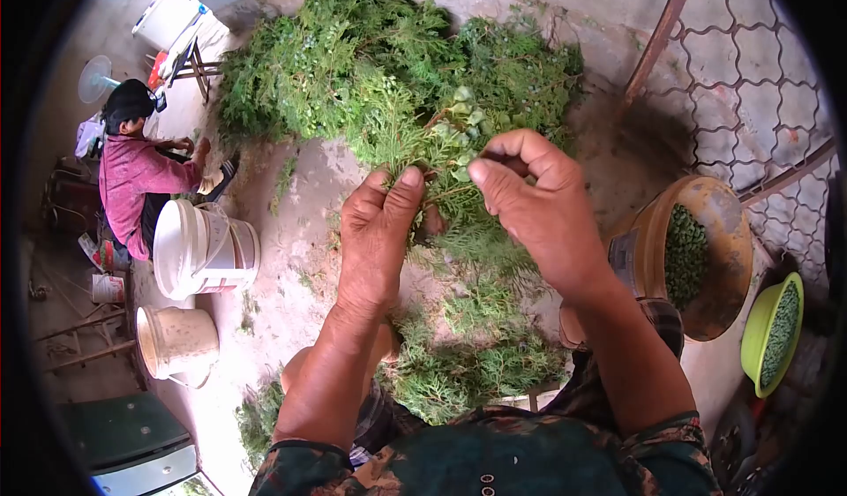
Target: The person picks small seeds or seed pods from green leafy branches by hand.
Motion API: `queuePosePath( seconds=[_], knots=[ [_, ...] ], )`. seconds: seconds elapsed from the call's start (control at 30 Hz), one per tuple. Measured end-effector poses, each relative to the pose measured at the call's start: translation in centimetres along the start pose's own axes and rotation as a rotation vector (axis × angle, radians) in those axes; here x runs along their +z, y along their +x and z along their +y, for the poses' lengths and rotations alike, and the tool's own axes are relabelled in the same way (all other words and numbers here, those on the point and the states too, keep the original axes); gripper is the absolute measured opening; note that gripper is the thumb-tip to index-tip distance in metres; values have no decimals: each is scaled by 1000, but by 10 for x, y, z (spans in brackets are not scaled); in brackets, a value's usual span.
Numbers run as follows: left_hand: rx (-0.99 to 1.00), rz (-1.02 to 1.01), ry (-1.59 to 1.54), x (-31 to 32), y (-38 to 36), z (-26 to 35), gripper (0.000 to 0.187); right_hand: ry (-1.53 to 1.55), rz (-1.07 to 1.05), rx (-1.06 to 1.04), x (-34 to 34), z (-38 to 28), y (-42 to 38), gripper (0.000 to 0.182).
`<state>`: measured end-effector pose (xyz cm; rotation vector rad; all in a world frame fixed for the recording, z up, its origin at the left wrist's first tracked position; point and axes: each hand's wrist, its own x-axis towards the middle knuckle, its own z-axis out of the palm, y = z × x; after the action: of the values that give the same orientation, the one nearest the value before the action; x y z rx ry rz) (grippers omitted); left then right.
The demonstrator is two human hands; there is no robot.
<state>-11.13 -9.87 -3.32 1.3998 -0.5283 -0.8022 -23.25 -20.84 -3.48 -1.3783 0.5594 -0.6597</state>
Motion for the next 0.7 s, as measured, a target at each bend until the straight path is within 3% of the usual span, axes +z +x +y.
queuePosePath(
  seconds=[0.03, 0.1, 0.17, 0.27, 0.33, 0.47, 0.57, 0.6, 0.63, 0.7],
  knots=[
    [36, -24, 23, 0, 1, -3, 21, 0, 0, 2, 3, 3, -1, 20],
    [69, -49, 46, 0, 2, -8, 18, -220, 99, -210, 8, 7, -6, 25],
    [154, -153, 30, 1, 3, -11, 16, -195, 48, -91, 7, 6, -6, 28],
    [183, -160, 79, 2, 1, -16, 16, -141, 129, -206, 10, 14, -2, 29],
    [167, -149, 68, 4, 0, -12, 16, -374, 59, -359, 5, 16, 0, 24],
    [72, -122, 43, 6, 0, -15, 16, -476, -2, -368, 2, 6, -4, 19],
    [-97, -43, 103, 2, -3, -2, 15, 89, 117, -211, -15, -8, 3, 11],
    [-96, -42, 96, -1, -2, -3, 15, 279, 161, -126, -35, -21, 8, 11],
    [-83, -27, 84, -6, -3, -5, 14, 484, 201, -191, -47, -26, 15, 13],
    [-38, -7, 67, -11, 2, -3, 13, 739, 105, -66, -57, -32, 13, 15]
  ],
)
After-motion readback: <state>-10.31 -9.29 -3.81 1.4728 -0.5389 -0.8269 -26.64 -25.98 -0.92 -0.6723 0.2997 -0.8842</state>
